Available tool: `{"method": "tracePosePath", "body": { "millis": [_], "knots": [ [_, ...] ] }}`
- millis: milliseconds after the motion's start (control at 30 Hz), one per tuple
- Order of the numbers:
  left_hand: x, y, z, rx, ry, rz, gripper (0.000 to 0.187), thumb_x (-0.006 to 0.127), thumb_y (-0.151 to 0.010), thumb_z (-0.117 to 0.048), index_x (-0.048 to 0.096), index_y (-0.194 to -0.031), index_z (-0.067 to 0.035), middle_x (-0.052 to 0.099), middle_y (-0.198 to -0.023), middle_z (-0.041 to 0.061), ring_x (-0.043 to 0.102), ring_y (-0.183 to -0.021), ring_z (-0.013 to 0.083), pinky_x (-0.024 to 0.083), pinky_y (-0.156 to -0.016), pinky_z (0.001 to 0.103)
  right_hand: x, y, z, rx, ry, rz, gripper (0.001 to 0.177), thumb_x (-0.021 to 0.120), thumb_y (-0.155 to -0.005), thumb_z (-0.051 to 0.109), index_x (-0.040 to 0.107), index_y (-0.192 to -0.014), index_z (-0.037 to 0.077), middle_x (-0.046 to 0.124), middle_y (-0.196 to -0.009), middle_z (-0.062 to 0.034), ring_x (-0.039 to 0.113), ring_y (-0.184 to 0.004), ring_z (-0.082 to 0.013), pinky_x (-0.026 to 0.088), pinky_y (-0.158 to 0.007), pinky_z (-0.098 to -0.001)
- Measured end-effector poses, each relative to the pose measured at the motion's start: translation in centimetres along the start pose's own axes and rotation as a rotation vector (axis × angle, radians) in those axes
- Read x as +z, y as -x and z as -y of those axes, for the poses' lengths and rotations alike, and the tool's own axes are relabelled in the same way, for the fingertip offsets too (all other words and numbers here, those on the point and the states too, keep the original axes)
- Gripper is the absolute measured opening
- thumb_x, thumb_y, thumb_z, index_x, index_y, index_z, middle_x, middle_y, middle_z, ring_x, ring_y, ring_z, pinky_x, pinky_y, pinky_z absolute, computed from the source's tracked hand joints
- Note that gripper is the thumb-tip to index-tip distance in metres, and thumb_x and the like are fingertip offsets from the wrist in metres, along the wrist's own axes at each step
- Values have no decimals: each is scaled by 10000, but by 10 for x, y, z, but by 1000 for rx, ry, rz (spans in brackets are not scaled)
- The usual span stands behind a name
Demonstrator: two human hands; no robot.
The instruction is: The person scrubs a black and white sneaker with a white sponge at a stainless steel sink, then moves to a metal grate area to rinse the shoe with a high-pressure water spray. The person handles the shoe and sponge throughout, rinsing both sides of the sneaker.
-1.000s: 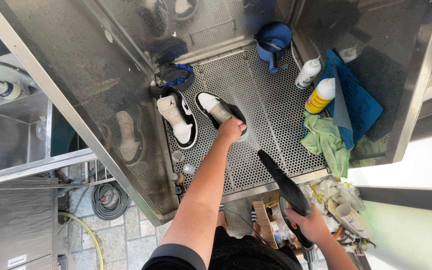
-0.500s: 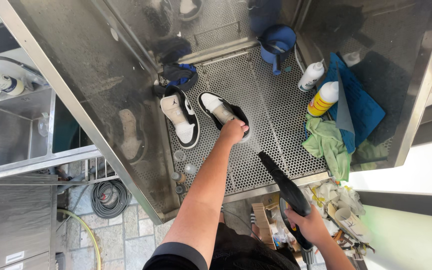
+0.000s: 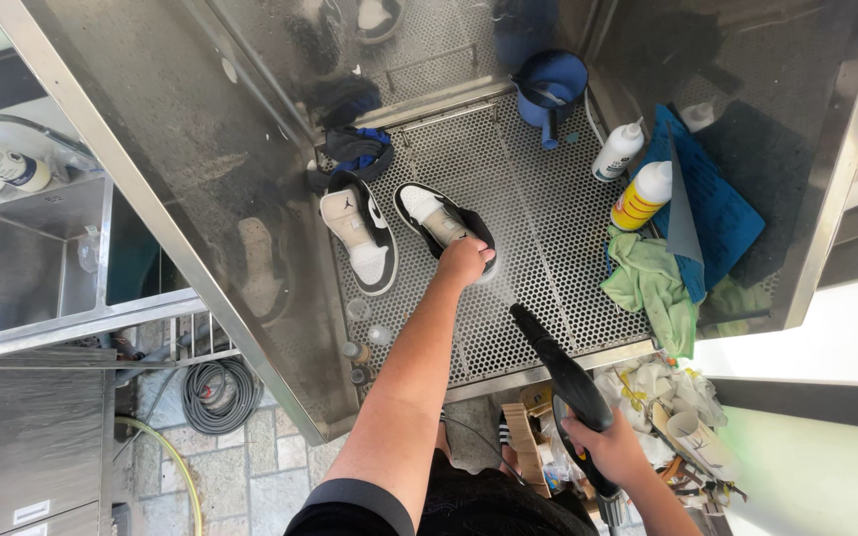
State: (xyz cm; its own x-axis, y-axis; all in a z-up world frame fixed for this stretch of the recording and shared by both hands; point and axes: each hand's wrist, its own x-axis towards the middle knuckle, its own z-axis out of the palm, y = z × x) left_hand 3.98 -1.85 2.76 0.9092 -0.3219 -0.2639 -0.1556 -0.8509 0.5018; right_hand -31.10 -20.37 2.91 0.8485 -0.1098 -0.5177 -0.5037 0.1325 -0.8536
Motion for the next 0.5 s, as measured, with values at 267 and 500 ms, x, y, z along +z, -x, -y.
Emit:
{"method": "tracePosePath", "body": {
  "millis": [267, 500],
  "knots": [
    [-2, 3, -2, -37, 23, 7, 324, 631, -986, -377, 767, -1083, -99, 752, -1030, 189, 710, -984, 366, 544, -868, 463, 9, 11, -8, 36, 105, -43, 164, 771, -824, 144, 699, -871, 5, 639, -595, -77, 596, -534, -157, 468, -529, -328],
    [-11, 12, -10, -61, 4, 66, 336, 606, -991, -393, 750, -1139, -128, 746, -1077, 155, 706, -995, 339, 542, -866, 455, -5, 8, -9, -60, -13, 74, 151, 738, -806, 85, 671, -924, 18, 661, -759, -71, 655, -693, -182, 528, -676, -352]
  ]
}}
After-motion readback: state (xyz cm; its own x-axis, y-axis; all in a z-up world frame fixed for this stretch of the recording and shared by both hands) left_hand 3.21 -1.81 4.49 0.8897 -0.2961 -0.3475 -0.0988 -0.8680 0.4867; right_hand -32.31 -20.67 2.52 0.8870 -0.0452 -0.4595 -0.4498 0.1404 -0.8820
